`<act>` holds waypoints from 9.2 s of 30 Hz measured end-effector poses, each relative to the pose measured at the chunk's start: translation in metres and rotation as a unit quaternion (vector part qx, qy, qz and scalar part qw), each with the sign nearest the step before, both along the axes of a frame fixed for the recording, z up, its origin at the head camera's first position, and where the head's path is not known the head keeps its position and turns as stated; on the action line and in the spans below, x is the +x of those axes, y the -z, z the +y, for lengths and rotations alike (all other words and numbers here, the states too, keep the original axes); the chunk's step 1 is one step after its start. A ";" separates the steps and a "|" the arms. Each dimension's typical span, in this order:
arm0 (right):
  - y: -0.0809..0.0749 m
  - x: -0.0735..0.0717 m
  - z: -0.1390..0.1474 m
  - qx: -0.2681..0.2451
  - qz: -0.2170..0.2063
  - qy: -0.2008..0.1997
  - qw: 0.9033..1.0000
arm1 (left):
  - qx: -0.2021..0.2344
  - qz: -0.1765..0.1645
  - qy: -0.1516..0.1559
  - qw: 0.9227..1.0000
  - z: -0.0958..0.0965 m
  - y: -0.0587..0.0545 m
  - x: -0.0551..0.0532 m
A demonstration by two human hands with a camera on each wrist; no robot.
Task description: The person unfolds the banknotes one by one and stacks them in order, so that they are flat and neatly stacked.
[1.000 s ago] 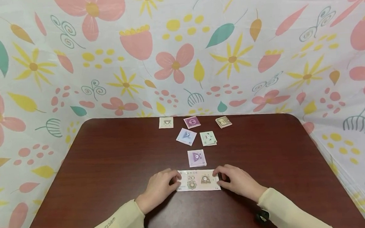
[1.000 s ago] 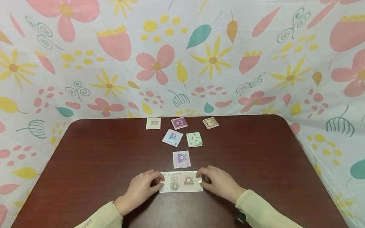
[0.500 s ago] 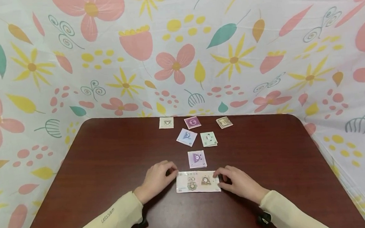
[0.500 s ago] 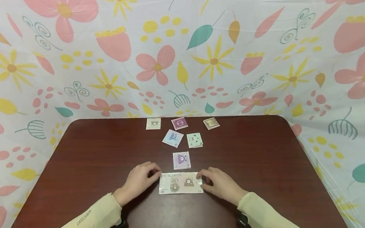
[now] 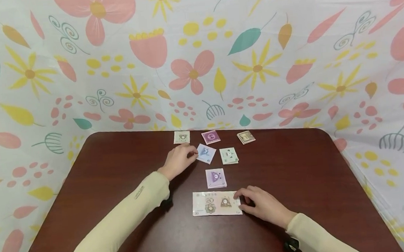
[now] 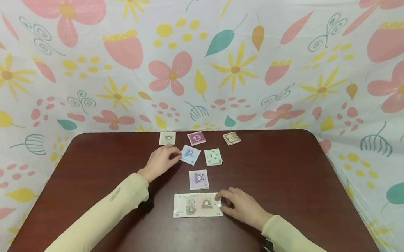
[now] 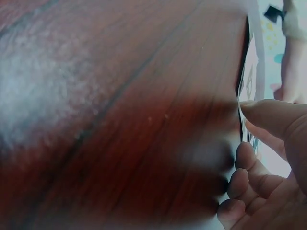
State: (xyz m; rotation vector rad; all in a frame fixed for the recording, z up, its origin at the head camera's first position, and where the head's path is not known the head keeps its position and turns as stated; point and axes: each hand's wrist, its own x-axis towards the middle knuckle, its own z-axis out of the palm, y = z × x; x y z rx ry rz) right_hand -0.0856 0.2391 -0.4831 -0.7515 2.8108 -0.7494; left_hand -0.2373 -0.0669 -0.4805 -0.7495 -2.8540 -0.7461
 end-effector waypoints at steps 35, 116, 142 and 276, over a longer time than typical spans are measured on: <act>0.001 0.004 0.001 -0.003 0.033 -0.010 0.999 | -0.059 -0.121 -0.031 0.990 0.019 -0.007 -0.040; 0.001 0.005 0.000 0.006 0.039 -0.002 0.999 | 0.341 -0.265 -0.039 0.901 -0.020 0.001 0.091; -0.008 -0.002 -0.016 -0.053 0.067 0.019 0.996 | 0.360 -0.313 -0.019 0.878 0.005 0.011 0.130; -0.006 0.001 -0.012 -0.112 -0.059 0.059 0.990 | 0.195 -0.157 0.035 0.968 -0.022 0.017 0.137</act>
